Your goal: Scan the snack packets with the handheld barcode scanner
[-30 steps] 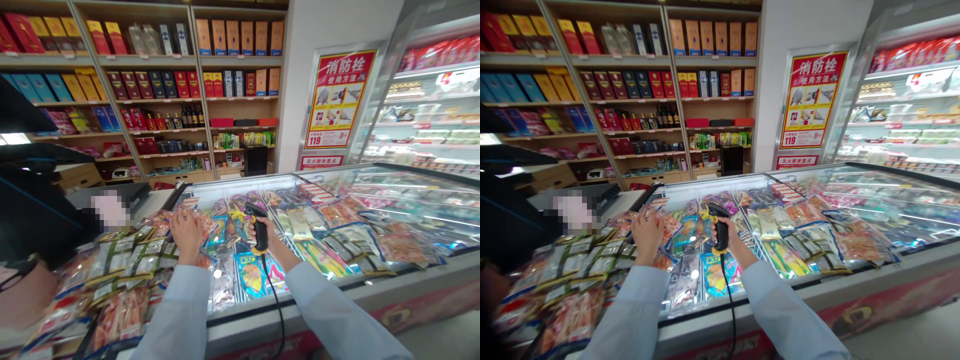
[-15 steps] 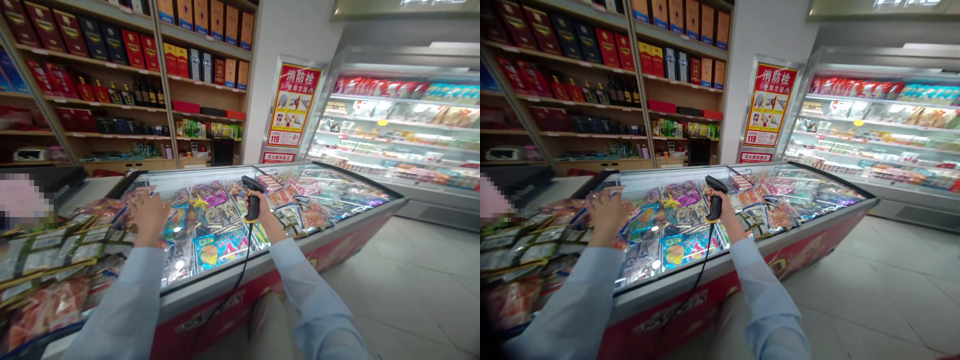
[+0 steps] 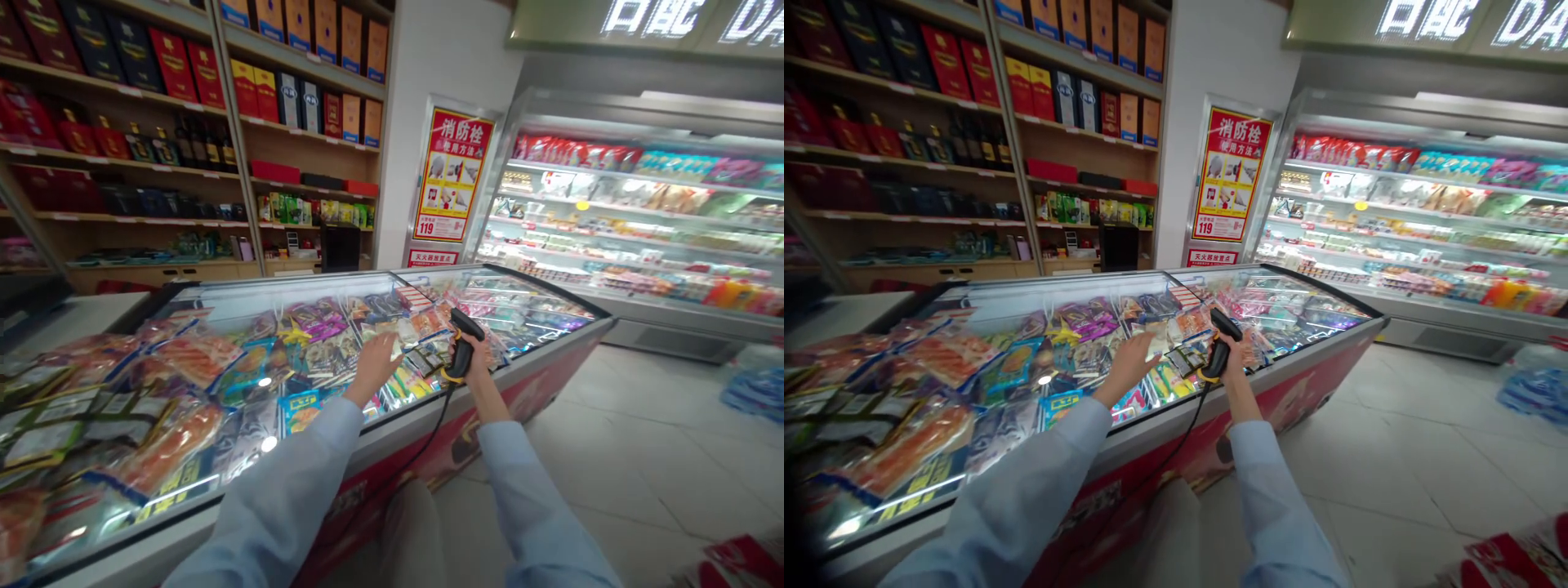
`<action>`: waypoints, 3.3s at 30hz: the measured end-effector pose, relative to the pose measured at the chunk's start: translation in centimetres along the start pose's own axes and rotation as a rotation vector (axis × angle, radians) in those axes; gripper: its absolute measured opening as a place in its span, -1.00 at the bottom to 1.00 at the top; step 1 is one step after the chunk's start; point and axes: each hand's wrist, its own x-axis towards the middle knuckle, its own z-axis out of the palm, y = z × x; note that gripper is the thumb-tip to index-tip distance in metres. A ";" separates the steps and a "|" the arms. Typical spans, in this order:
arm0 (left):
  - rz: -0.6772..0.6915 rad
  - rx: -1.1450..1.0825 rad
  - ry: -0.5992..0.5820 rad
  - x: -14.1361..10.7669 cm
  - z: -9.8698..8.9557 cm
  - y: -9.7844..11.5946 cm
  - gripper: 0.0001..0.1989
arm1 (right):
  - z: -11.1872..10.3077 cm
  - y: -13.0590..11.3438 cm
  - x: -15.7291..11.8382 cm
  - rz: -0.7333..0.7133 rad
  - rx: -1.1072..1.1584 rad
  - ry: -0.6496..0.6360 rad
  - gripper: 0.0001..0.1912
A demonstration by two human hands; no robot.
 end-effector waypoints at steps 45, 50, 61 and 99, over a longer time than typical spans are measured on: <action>-0.128 0.105 0.039 1.5 -5.5 -8.8 -0.18 | 7.4 2.6 0.7 0.055 0.011 -0.186 -0.75; -0.169 0.120 0.164 -0.2 -8.5 -15.8 -0.17 | 14.2 5.9 2.1 0.180 0.005 -0.367 -0.76; -0.240 0.423 0.311 -4.4 -8.9 -17.8 -0.32 | 19.4 13.6 2.4 0.092 -0.244 -0.532 -0.80; -0.629 0.407 0.621 -5.2 -11.5 -18.3 -0.31 | 17.5 13.1 2.3 0.363 0.215 -0.581 -0.75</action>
